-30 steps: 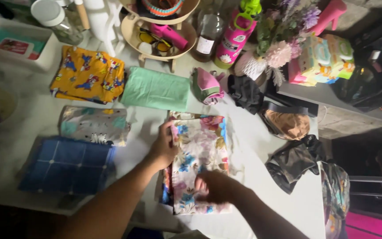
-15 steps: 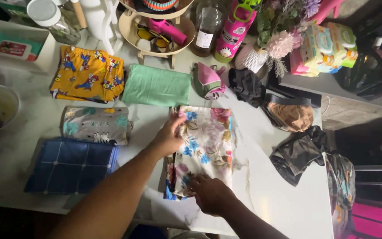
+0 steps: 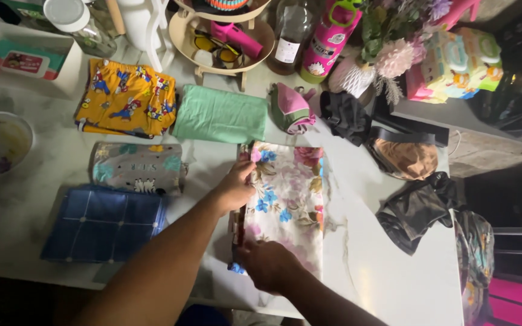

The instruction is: The person folds several pieces of clothing on a white table. They handle a floral-patterned cloth, a gray animal-patterned cloth, a blue grid-patterned cloth, and a black-and-white striped garment, folding each one and stacking them on the table.

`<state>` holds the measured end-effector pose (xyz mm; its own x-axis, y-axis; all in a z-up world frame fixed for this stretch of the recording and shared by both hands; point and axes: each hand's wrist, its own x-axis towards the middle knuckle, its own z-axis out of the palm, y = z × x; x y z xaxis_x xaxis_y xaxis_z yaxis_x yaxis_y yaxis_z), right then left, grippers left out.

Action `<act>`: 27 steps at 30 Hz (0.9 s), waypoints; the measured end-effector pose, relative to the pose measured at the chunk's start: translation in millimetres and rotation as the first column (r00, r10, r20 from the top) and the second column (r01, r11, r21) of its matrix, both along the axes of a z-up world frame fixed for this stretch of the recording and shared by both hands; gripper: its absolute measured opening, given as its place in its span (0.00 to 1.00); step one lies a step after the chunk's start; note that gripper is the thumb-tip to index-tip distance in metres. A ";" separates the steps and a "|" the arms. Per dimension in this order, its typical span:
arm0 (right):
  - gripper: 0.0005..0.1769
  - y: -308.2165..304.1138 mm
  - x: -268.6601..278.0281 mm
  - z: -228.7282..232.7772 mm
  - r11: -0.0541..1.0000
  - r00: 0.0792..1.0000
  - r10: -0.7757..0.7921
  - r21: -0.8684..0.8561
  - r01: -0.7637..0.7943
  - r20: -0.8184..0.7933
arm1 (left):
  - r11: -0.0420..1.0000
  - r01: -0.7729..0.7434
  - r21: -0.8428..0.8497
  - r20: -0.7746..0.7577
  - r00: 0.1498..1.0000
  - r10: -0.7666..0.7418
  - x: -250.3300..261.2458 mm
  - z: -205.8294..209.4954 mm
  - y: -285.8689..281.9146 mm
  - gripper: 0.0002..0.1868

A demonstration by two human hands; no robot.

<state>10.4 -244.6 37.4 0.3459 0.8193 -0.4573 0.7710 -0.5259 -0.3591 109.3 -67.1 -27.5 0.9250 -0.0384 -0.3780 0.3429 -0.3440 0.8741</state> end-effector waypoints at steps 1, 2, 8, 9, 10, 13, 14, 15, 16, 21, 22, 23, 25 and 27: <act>0.26 1.9 -1.2 2.9 1.000 1.000 0.001 -0.001 -0.001 -0.003 | 1.000 -0.001 -0.001 -0.003 1.000 0.001 0.3 -9.2 0.7 0.43; 0.20 3.7 -2.4 6.2 0.995 1.000 0.012 0.098 -0.010 -0.020 | 1.000 -0.018 -0.011 0.017 1.000 0.019 0.7 -18.1 1.3 0.43; 0.16 -3.2 -3.1 -35.2 0.954 0.994 0.107 0.278 -0.110 0.029 | 0.997 -0.078 -0.027 0.168 0.982 0.081 3.3 -53.3 1.5 0.42; 0.20 -7.9 -3.5 -49.9 0.929 0.993 0.106 0.351 -0.115 0.045 | 0.997 -0.080 0.023 0.312 0.947 0.069 5.8 -66.4 1.6 0.40; 0.20 -7.9 -1.7 -45.5 0.928 0.993 0.104 0.354 -0.114 0.047 | 0.997 -0.079 0.026 0.314 0.947 0.067 4.6 -58.6 2.2 0.40; 0.22 -9.7 -3.5 -34.4 0.939 0.993 0.112 0.325 -0.115 0.028 | 0.989 -0.148 0.003 0.406 0.904 0.134 -7.5 -39.2 0.0 0.34; 0.21 -9.0 -3.0 -31.6 0.946 0.994 0.108 0.310 -0.097 -0.017 | 0.983 -0.184 0.005 0.444 0.881 0.163 -11.0 -33.1 -0.4 0.32; 0.19 -8.4 -0.5 -28.5 0.952 0.993 0.103 0.294 -0.082 -0.059 | 0.976 -0.219 0.005 0.484 0.855 0.189 -12.4 -26.2 -0.7 0.30; 0.19 -8.0 -0.9 -29.7 0.952 0.993 0.101 0.295 -0.079 -0.058 | 0.976 -0.217 0.006 0.484 0.855 0.187 -17.1 -21.4 -0.5 0.30; 0.29 -5.7 0.7 -26.9 0.951 0.994 0.089 0.302 -0.066 -0.063 | 0.795 -0.165 0.583 0.279 0.960 -0.006 -26.1 0.7 -8.6 0.46; 0.29 -4.4 0.6 -22.5 0.951 0.994 0.088 0.302 -0.065 -0.064 | 0.796 -0.163 0.583 0.278 0.961 -0.007 -31.5 11.1 -11.5 0.46; 0.32 -3.9 1.8 -18.2 0.938 0.997 0.014 0.347 0.015 -0.080 | 0.730 -0.219 0.648 0.448 0.884 -0.132 -35.4 21.5 -15.1 0.41; 0.35 -10.9 6.9 -26.6 0.916 0.993 -0.060 0.389 0.095 -0.102 | 0.662 -0.291 0.690 0.581 0.768 -0.269 -45.3 41.5 -24.1 0.36; 0.26 -24.9 12.2 -52.1 0.818 0.975 -0.171 0.572 0.062 0.139 | 0.848 -0.003 0.529 0.541 0.772 -0.335 -59.3 61.2 -33.8 0.33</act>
<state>22.6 -269.5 -14.8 0.4852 0.8620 0.1471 0.7954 -0.3651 -0.4837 50.0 -100.8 33.7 0.9544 -0.1871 0.2328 -0.2902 -0.7651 0.5748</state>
